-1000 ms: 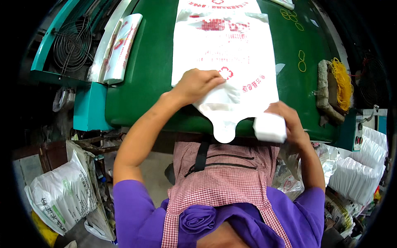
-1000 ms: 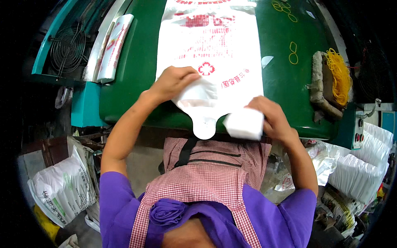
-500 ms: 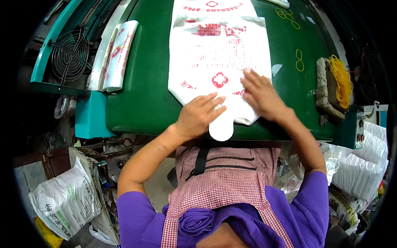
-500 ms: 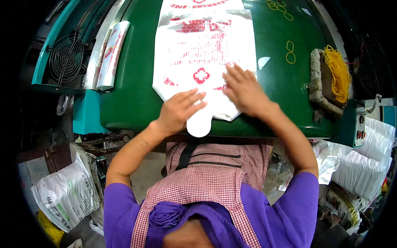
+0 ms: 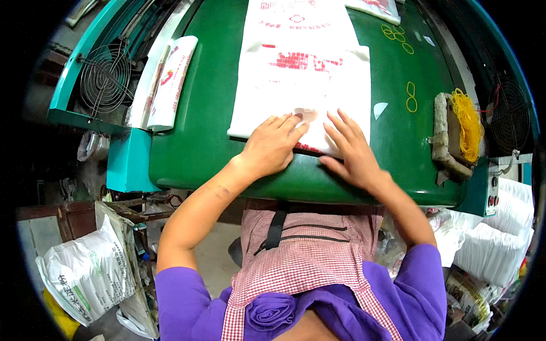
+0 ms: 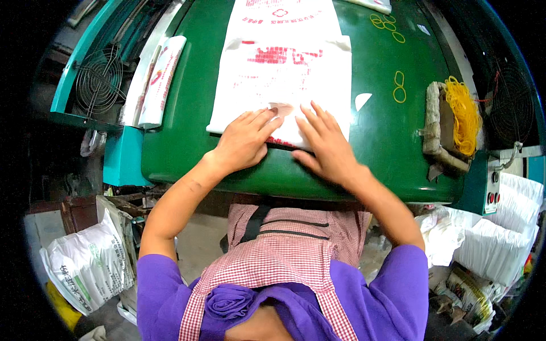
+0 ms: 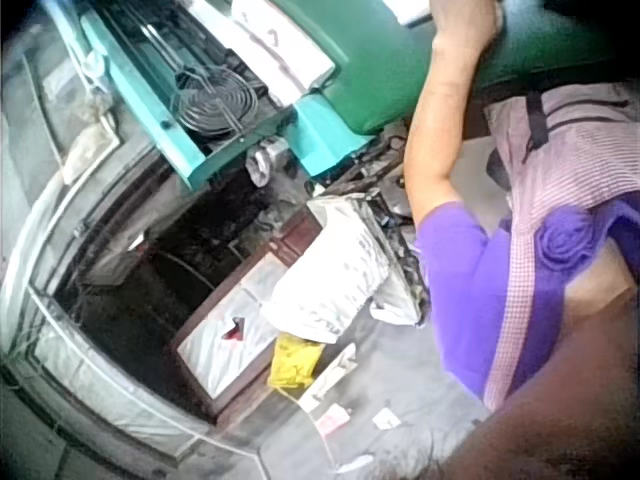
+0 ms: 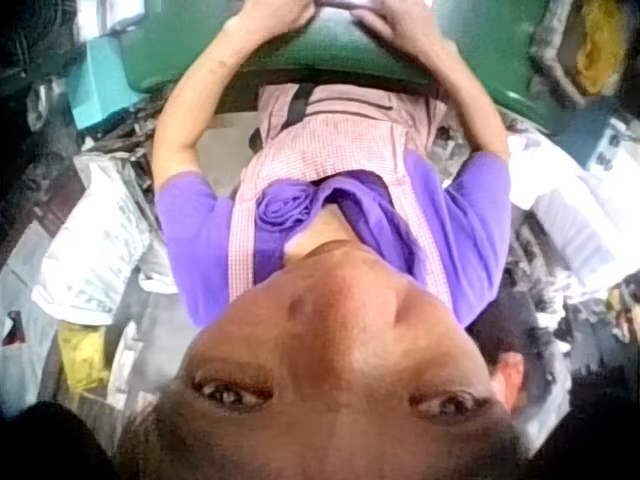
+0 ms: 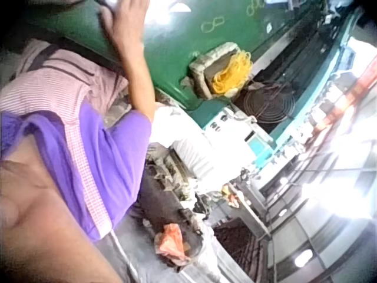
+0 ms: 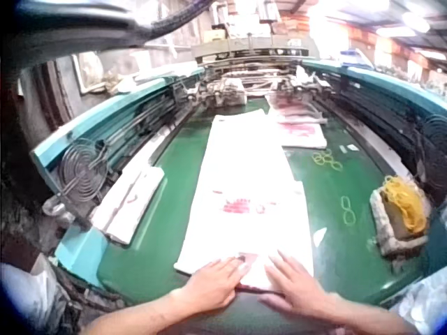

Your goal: The person folds white plastic shopping bags with red text on a green workbench. They repeatedly pick up a bag, fold it into a compact rectangle, and secure it with a yellow rubber band. The finished bundles are stacked and eventually placed into a large white sack.

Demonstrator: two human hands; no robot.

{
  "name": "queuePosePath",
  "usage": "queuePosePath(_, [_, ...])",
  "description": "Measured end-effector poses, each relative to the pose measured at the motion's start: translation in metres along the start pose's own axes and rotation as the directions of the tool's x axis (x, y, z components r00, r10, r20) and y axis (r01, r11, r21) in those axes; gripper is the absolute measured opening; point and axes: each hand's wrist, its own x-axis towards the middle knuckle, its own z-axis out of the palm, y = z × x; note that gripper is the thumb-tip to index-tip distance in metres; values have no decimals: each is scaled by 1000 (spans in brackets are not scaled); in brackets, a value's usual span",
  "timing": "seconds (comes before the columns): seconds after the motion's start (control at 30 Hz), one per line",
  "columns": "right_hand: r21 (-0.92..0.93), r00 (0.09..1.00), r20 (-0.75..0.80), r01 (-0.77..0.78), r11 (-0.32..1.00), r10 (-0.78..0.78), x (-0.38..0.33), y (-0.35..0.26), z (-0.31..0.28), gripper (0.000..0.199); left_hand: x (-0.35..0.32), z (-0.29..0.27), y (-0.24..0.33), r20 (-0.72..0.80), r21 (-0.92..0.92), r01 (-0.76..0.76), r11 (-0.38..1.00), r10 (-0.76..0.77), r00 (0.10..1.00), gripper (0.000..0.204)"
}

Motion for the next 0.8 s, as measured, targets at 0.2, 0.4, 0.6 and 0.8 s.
queuePosePath(0.2, [946, 781, 308, -314, -83, 543, -53, -31, 0, 55, 35, 3, -19, 127, -148, 215, 965, -197, 972, 32])
queuePosePath(0.4, [947, 807, 276, -137, -289, 522, -21, 37, -7, 37, -10, -34, -5, 371, -473, 146, 869, 46, 928, 25])
queuePosePath(0.6, [484, 978, 142, 65, 873, -152, -35, 15, -14, 41, -2, -50, -29, 729, -452, 459, 765, 20, 684, 24])
queuePosePath(0.8, [-3, 860, 411, 334, 943, -303, -9, 55, -30, 51, 32, -81, -6, 279, -84, -111, 990, 130, 952, 31])
